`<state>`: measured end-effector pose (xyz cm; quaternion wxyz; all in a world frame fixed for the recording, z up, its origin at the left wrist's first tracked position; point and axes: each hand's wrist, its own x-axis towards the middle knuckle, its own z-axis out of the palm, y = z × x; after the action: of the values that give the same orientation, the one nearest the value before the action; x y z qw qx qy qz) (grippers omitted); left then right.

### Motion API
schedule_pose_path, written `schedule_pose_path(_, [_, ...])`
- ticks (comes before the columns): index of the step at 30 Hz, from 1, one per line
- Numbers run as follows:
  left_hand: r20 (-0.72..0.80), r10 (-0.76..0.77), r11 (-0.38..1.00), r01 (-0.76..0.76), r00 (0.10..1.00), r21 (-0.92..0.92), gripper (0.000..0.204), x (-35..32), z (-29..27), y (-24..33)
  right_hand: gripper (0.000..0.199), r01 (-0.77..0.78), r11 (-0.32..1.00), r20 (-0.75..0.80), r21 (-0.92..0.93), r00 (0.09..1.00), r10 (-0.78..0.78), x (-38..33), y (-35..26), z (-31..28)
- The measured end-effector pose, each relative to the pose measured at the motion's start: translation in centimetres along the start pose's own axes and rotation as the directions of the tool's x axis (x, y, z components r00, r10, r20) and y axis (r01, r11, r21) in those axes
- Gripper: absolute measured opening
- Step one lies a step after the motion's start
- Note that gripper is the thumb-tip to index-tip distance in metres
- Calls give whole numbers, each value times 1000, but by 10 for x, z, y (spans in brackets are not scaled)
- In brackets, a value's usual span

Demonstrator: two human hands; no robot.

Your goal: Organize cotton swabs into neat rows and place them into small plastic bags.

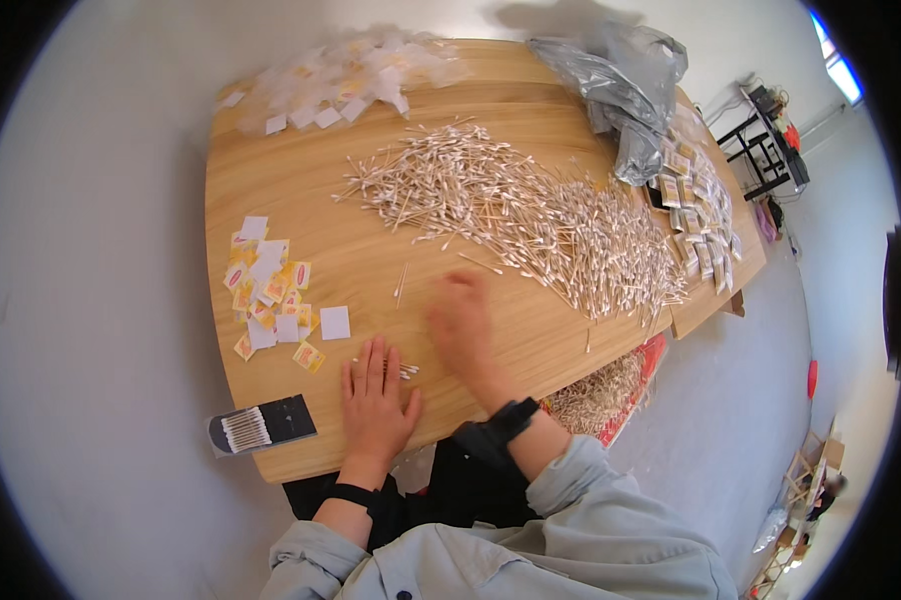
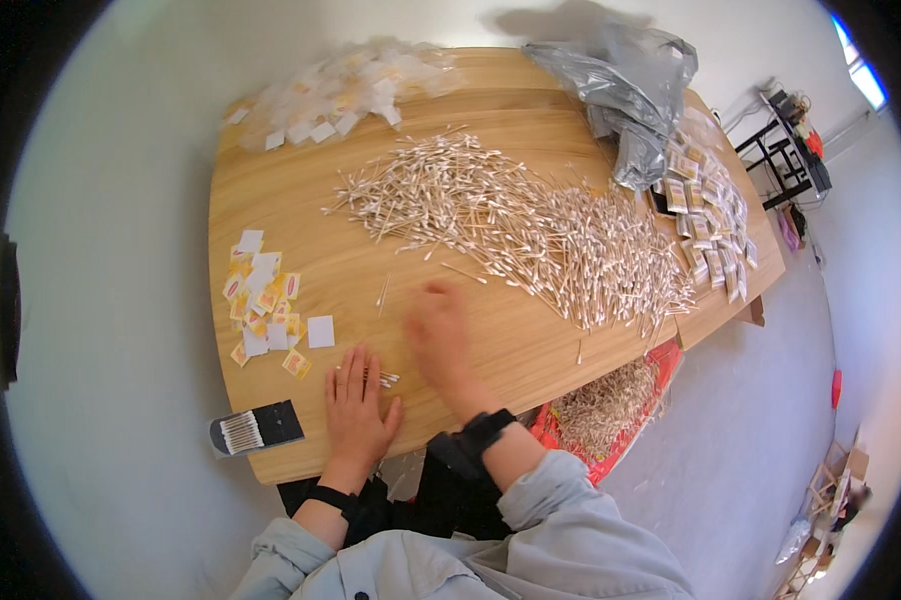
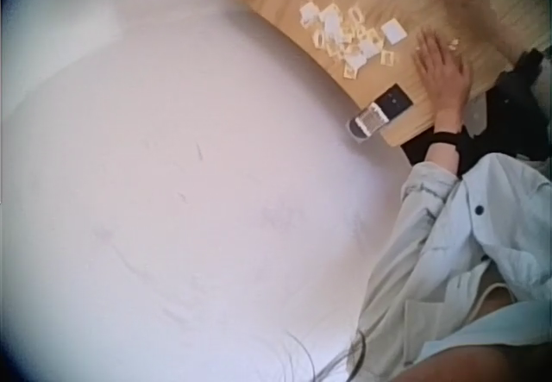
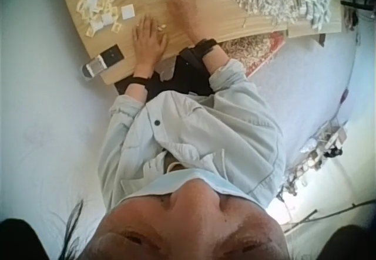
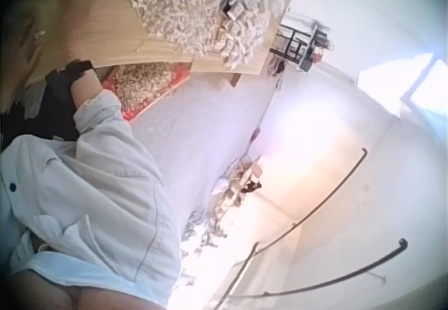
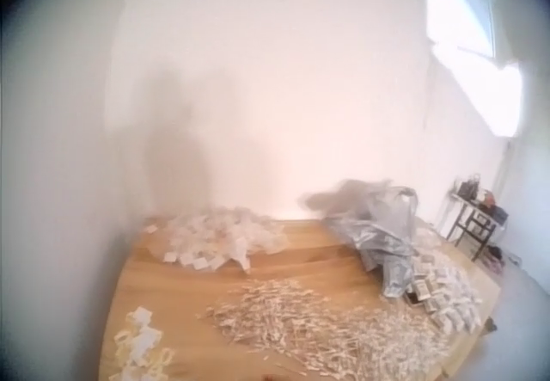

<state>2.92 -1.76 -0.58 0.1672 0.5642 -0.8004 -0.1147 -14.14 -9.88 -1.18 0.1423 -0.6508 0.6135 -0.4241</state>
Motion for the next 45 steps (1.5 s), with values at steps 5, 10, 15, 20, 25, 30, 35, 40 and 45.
schedule_pose_path(5, [-4,6,1000,-6,1000,22,69,1,2,2,34,209,977,221,-48,956,-194,10,-16,42])
schedule_pose_path(10, [2,-4,1000,4,1000,-9,70,0,1,2,27,269,961,173,-62,951,-255,28,28,-5])
schedule_pose_path(15, [3,8,1000,-8,1000,-9,71,2,-1,3,21,183,905,50,-385,983,-177,58,90,-58])
schedule_pose_path(20, [14,-7,1000,7,1000,0,72,2,-2,1,30,91,915,-99,-392,985,-141,77,86,-49])
schedule_pose_path(25, [19,0,1000,0,1000,2,71,2,-3,3,50,37,967,-268,-253,958,-107,102,40,3])
schedule_pose_path(30, [20,-9,1000,8,1000,17,70,0,0,1,35,57,978,118,-199,992,-34,101,27,20])
schedule_pose_path(35, [25,-18,1000,18,1000,16,70,-1,0,2,24,-1,997,74,77,997,-4,80,37,2])
schedule_pose_path(40, [18,-7,1000,8,1000,-14,72,1,-1,3,19,-212,912,34,350,976,214,102,79,-18])
schedule_pose_path(45, [-6,-4,1000,4,1000,-8,72,-1,2,0,30,-458,627,284,630,887,363,144,54,-54])
